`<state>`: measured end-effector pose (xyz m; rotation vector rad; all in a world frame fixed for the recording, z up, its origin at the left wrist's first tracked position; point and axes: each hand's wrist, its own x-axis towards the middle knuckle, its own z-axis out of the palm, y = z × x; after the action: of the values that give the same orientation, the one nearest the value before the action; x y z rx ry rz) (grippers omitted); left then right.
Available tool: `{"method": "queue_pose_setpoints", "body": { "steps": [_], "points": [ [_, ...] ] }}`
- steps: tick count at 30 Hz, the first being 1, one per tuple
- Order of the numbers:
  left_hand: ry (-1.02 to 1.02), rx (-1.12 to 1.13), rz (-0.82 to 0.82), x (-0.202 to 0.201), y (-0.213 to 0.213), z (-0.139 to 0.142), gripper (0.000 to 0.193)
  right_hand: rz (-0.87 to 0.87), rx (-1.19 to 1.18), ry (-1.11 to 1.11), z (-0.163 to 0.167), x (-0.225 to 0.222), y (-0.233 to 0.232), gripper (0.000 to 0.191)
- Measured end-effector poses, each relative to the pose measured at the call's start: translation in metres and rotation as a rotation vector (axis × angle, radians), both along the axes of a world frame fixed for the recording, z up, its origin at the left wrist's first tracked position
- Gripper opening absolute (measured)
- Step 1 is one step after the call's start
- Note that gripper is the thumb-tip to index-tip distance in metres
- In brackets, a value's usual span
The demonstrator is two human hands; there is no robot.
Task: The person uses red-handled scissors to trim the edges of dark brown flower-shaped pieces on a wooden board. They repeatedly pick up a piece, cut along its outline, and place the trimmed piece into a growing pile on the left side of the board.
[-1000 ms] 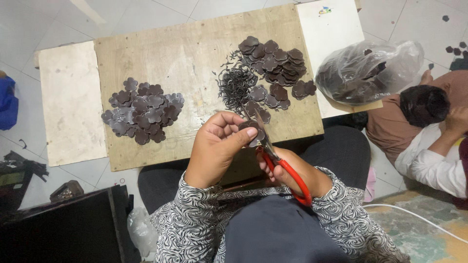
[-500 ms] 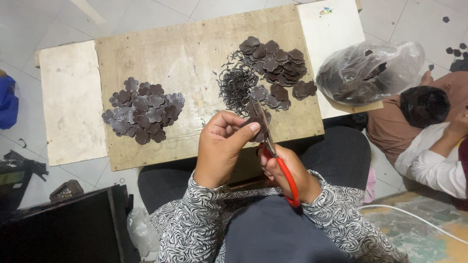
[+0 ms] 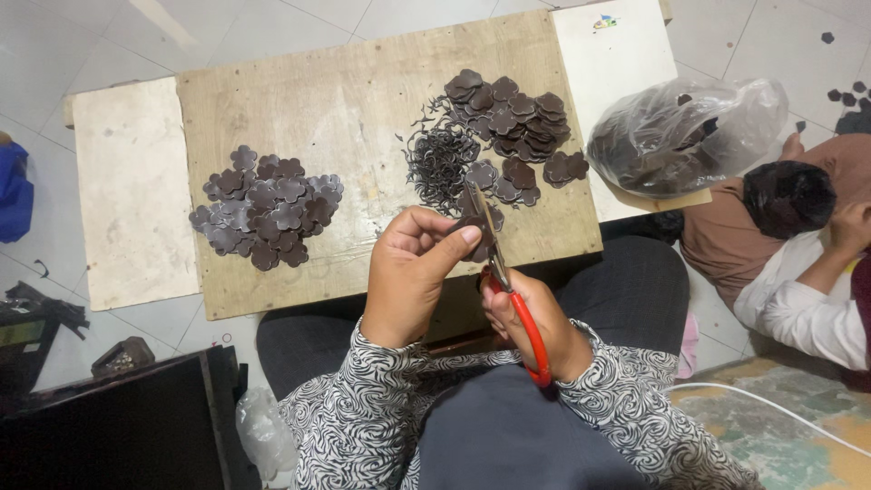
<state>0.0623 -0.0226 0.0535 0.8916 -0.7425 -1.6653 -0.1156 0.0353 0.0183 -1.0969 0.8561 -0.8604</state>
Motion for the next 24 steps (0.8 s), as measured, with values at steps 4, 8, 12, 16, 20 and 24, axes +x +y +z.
{"method": "queue_pose_setpoints", "body": {
  "steps": [4,8,12,16,20,24],
  "points": [
    [0.001,-0.004,-0.002,0.001,-0.0008,0.0001,0.013,0.005,0.018,-0.011,0.0016,0.0002,0.0001,0.053],
    [-0.007,0.012,-0.015,0.0034,-0.0006,-0.0001,0.014,0.019,0.033,-0.011,0.0019,-0.0014,0.0004,0.053],
    [-0.002,-0.006,-0.017,0.0041,-0.0013,-0.0007,0.016,0.019,0.057,-0.024,0.0021,-0.0016,0.0006,0.052],
    [-0.013,-0.012,-0.021,0.0036,-0.0032,0.001,0.017,0.018,0.051,-0.021,0.004,-0.0018,-0.0007,0.051],
    [-0.087,0.009,-0.009,0.0034,-0.0054,0.0045,0.018,0.025,0.059,-0.027,0.0054,-0.0024,-0.003,0.05],
    [-0.126,0.012,-0.011,0.0047,-0.0046,0.0083,0.017,0.019,0.083,-0.032,0.0059,-0.0019,-0.0036,0.049]
  ]
}}
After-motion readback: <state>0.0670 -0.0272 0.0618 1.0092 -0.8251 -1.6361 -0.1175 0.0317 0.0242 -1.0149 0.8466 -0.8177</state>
